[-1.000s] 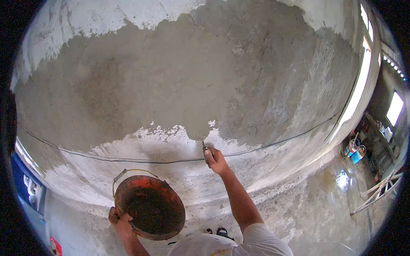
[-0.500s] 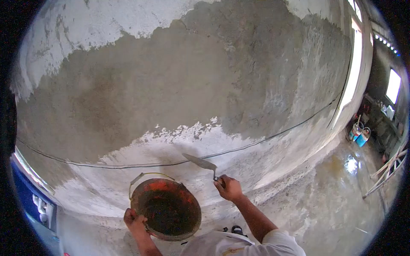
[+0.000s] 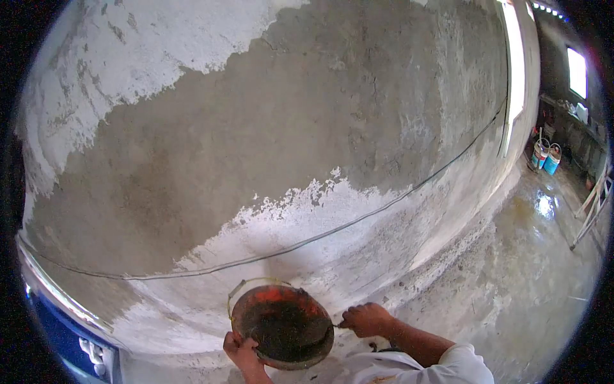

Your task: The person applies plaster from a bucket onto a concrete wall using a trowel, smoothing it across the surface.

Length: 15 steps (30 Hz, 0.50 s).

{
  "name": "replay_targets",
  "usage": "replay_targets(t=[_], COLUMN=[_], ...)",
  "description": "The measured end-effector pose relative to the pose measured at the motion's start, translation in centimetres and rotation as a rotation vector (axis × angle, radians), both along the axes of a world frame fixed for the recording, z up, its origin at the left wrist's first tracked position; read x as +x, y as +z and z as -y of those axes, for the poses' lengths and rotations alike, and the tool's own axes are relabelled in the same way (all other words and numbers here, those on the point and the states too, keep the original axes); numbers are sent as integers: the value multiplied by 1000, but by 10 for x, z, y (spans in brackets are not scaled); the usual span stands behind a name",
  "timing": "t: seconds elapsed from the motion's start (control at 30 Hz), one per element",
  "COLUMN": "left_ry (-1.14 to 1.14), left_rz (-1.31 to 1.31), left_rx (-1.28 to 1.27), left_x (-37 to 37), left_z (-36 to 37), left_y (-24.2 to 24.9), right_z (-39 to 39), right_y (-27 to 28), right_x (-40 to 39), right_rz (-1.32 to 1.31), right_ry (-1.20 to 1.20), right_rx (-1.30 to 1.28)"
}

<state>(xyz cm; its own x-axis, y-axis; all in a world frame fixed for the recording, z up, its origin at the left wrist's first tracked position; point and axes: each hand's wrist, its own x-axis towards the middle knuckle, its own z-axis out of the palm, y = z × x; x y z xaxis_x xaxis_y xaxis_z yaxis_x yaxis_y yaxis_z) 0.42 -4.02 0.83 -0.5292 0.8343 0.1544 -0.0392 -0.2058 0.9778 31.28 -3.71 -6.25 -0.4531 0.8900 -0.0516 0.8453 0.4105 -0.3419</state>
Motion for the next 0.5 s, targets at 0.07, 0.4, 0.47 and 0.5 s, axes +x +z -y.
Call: replay_targets(t=[0.07, 0.4, 0.47, 0.5], left_ry=[50, 108, 105, 63], left_rz=[-16, -368, -279, -258], left_rx=[-116, -218, -277, -177], left_x=[-9, -60, -51, -67], left_z=[4, 20, 30, 32], left_y=[-4, -40, -2, -16], right_z=[2, 32, 37, 45], right_y=[-25, -58, -40, -21], right_x=[-14, -72, -78, -84], right_rz=[88, 126, 12, 23], right_ry=[-23, 26, 68, 54], right_rx=[-83, -154, 26, 166])
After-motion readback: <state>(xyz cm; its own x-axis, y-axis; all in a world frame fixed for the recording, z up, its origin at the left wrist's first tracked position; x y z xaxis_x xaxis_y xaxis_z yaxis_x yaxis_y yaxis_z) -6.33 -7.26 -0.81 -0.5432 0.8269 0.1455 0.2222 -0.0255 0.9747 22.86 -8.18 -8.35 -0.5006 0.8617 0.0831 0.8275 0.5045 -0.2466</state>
